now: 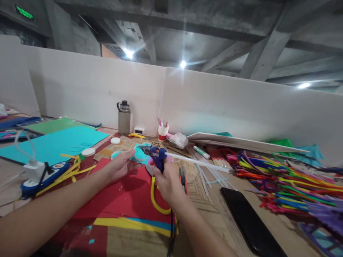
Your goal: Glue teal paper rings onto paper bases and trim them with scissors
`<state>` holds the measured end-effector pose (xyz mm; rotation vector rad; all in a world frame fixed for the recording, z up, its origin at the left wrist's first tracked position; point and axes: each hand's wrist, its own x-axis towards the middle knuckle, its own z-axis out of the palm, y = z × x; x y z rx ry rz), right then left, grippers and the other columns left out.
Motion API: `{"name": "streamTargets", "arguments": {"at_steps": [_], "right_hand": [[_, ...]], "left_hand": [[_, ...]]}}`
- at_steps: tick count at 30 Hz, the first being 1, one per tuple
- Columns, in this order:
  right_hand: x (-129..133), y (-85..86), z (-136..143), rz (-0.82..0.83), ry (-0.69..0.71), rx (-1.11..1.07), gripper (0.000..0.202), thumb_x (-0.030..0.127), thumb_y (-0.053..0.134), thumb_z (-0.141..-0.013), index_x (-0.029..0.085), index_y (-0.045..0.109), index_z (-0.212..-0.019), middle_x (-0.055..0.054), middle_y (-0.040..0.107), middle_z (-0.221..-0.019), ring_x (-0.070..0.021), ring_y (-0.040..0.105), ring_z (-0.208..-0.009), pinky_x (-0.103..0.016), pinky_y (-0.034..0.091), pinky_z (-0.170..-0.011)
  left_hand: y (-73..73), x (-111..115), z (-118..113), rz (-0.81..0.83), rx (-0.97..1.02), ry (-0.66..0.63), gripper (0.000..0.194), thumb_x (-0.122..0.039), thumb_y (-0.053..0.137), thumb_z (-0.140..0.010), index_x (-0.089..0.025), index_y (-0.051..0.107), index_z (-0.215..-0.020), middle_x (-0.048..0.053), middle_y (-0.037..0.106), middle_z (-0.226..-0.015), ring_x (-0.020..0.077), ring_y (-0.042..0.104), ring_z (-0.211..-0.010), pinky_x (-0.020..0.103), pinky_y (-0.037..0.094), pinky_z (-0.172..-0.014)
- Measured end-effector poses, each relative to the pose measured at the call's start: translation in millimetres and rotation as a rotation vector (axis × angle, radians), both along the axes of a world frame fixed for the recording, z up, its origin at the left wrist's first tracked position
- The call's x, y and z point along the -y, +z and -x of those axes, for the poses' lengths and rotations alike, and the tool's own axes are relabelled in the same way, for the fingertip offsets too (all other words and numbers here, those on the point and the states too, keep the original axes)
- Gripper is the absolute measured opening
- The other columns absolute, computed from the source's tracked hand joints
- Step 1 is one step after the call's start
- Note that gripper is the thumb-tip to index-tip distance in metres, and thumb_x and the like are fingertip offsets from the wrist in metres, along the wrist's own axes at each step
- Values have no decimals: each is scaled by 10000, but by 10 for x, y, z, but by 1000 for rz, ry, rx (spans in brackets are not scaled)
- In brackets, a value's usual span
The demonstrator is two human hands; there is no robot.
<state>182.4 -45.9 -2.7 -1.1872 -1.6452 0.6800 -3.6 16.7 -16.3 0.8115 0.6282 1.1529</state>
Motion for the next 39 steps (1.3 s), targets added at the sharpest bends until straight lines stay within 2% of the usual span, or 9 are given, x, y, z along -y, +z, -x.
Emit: {"name": "streamTargets", "arguments": {"at_steps": [5, 11, 16, 21, 23, 27, 31, 34, 39], "right_hand": [[-17, -21, 18, -124, -25, 144, 301, 271, 487, -850, 192, 532, -1137, -62, 634, -986, -213, 578, -860, -332, 438, -787], [-39, -48, 47, -152, 16, 175, 376, 268, 474, -873, 198, 460, -1243, -78, 593, -1146, -221, 551, -1015, -362, 402, -900], [-58, -53, 36, -163, -26, 150, 371, 264, 464, -875, 191, 478, -1238, -86, 611, -1127, -224, 574, -987, -363, 422, -885], [-40, -41, 42, -162, -24, 179, 376, 246, 476, -865, 191, 489, -1236, -89, 605, -1151, -227, 563, -1025, -371, 407, -911], [-31, -43, 44, -141, -31, 202, 378, 245, 477, -863, 192, 488, -1237, -89, 611, -1141, -231, 566, -1022, -378, 405, -912], [-33, -62, 33, -134, -69, 225, 367, 260, 466, -870, 175, 494, -1226, -104, 618, -1115, -240, 577, -993, -383, 419, -887], [-24, -61, 40, -154, -61, 213, 366, 268, 464, -874, 175, 497, -1227, -95, 628, -1096, -230, 588, -965, -369, 436, -865], [2, -39, 72, -169, -18, 197, 376, 290, 479, -878, 196, 492, -1242, -79, 617, -1139, -220, 571, -1025, -358, 419, -910], [16, -29, 93, -197, 6, 172, 367, 293, 472, -886, 195, 496, -1239, -73, 611, -1150, -205, 554, -1076, -335, 398, -953]], "left_hand": [[24, 66, -43, 14, 18, -3, 136, -239, 556, -836, -159, 607, -934, 62, 708, -800, 186, 677, -705, 376, 563, -711], [-12, 115, -94, -46, 30, -55, 220, -262, 605, -809, -137, 606, -991, 80, 707, -884, 190, 678, -803, 372, 539, -807], [34, 163, -92, -88, 44, -108, 208, -196, 595, -812, -118, 607, -1005, 85, 705, -873, 193, 680, -826, 342, 540, -805], [60, 120, -45, -43, 122, -154, 201, -232, 547, -845, -101, 626, -976, 84, 710, -827, 198, 683, -793, 443, 506, -875], [51, 86, -43, -8, 128, -128, 234, -262, 510, -867, -93, 635, -970, 89, 713, -807, 196, 684, -770, 441, 516, -857], [32, 51, -65, -22, 112, -37, 185, -178, 502, -863, -74, 653, -887, 93, 716, -767, 162, 681, -722, 342, 547, -800], [48, 74, -85, -13, 95, -9, 168, -159, 511, -854, -80, 658, -829, 91, 716, -751, 142, 673, -669, 283, 563, -718], [64, 92, -92, 0, 87, 5, 159, -161, 520, -848, -93, 662, -824, 88, 720, -765, 141, 669, -651, 276, 569, -674], [52, 90, -94, -15, 89, 3, 158, -182, 537, -844, -96, 669, -853, 92, 723, -803, 146, 671, -682, 284, 569, -694]]}}
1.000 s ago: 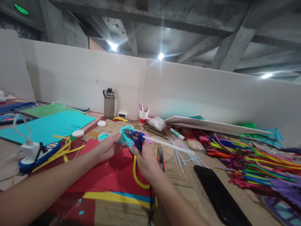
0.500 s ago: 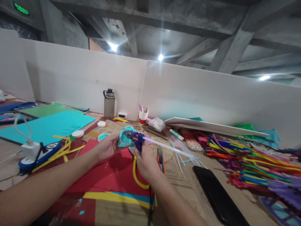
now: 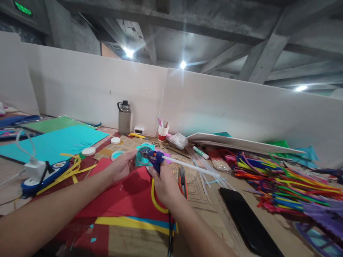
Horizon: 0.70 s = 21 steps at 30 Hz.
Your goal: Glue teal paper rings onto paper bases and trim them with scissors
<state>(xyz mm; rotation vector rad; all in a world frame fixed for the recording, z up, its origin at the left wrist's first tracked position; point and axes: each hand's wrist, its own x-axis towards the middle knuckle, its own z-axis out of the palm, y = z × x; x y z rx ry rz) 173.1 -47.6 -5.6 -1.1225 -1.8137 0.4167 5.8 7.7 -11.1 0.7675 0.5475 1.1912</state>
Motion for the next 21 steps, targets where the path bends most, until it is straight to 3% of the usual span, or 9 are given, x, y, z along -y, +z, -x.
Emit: {"name": "streamTargets", "arguments": {"at_steps": [7, 13, 21], "right_hand": [[-15, -16, -27, 15, -135, 43, 330, 279, 452, -877, 163, 521, -1178, -107, 637, -1085, -246, 597, -978, -382, 444, -869], [-15, -2, -27, -15, -208, 47, 346, 285, 440, -877, 132, 525, -1176, -144, 610, -1122, -268, 567, -1030, -419, 410, -914], [-5, -10, -13, -13, -80, -9, 337, 290, 448, -885, 164, 527, -1188, -102, 619, -1131, -245, 575, -1019, -388, 423, -911]], "left_hand": [[34, 40, -18, -17, 61, 30, 155, -126, 559, -817, -83, 648, -697, 50, 680, -630, 85, 621, -542, 168, 533, -572], [16, 13, -30, -29, 91, 70, 106, -140, 650, -748, -96, 630, -654, 10, 641, -566, 60, 570, -479, 130, 492, -504], [2, 12, 2, -69, 27, -19, 60, -148, 613, -784, -97, 643, -788, 52, 694, -702, 103, 642, -600, 208, 554, -653]]}}
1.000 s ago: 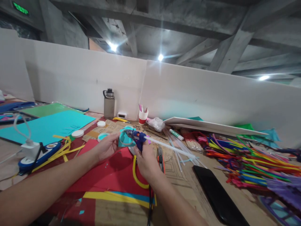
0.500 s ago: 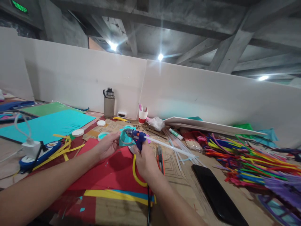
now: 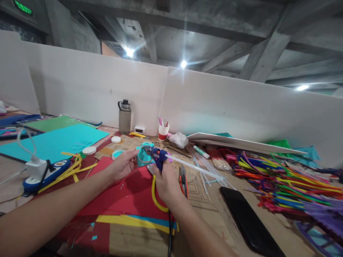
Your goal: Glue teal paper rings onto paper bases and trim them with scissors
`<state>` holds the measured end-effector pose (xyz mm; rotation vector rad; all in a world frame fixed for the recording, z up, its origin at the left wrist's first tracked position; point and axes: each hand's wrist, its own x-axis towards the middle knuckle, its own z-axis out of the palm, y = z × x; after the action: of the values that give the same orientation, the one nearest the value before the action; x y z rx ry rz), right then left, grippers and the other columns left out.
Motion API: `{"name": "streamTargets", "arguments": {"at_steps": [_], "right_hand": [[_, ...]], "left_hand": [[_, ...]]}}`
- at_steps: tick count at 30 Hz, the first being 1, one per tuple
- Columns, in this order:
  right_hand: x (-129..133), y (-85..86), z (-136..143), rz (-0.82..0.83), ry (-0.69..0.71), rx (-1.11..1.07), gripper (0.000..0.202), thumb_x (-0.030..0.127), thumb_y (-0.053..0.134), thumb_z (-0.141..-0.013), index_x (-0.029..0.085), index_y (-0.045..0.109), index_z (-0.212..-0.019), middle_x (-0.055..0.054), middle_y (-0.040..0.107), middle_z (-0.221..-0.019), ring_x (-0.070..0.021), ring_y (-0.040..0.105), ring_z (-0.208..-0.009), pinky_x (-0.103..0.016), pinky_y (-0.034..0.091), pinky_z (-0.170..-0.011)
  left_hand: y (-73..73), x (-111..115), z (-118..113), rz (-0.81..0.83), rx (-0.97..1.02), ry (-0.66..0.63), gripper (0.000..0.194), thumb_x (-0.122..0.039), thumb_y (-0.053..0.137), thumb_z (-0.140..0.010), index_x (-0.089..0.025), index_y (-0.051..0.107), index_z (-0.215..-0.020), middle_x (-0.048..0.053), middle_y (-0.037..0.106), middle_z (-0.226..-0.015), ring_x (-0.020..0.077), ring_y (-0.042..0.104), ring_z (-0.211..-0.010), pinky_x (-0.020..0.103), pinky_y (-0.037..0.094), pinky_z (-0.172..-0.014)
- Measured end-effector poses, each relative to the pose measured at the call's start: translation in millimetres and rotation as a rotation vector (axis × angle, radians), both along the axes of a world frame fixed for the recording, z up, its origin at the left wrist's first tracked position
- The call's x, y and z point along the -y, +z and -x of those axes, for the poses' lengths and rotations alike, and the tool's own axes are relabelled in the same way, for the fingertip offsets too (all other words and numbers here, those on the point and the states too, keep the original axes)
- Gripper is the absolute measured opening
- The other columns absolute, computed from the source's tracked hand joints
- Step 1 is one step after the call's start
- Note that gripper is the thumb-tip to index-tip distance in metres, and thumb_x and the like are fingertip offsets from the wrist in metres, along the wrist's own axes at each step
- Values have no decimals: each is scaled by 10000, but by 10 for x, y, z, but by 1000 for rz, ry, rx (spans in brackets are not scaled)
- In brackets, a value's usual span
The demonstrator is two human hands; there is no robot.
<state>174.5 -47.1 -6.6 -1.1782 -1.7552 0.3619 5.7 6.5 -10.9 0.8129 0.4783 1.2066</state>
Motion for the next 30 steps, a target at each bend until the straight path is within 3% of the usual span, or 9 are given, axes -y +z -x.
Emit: {"name": "streamTargets", "arguments": {"at_steps": [7, 15, 22, 30], "right_hand": [[64, 64, 52, -18, 85, -4, 361, 271, 470, -884, 187, 527, -1230, -79, 608, -1184, -231, 560, -1068, -357, 398, -958], [-11, -13, 2, -19, -83, 28, 394, 313, 448, -887, 122, 532, -1221, -132, 640, -1089, -277, 590, -990, -412, 426, -906], [-13, -21, 40, -18, -20, -21, 401, 270, 459, -875, 144, 498, -1254, -119, 609, -1165, -266, 572, -1037, -415, 405, -948], [-7, 19, 76, -28, 99, -61, 357, 279, 450, -896, 185, 508, -1235, -83, 608, -1173, -228, 537, -1108, -372, 370, -1005]], "left_hand": [[-1, -7, 14, 16, -19, 2, 88, -164, 589, -803, -95, 642, -819, 71, 706, -745, 110, 644, -604, 228, 561, -649], [-28, -26, 0, 6, 2, -1, 89, -123, 545, -826, -92, 628, -818, 77, 710, -742, 119, 669, -655, 222, 551, -708], [-54, -47, 25, 39, -44, -37, 134, -141, 553, -810, -85, 648, -886, 117, 723, -782, 198, 690, -724, 352, 564, -744], [-108, -124, 50, 69, -44, -30, 109, -113, 562, -780, -75, 652, -828, 129, 725, -785, 209, 694, -720, 349, 565, -740]]}}
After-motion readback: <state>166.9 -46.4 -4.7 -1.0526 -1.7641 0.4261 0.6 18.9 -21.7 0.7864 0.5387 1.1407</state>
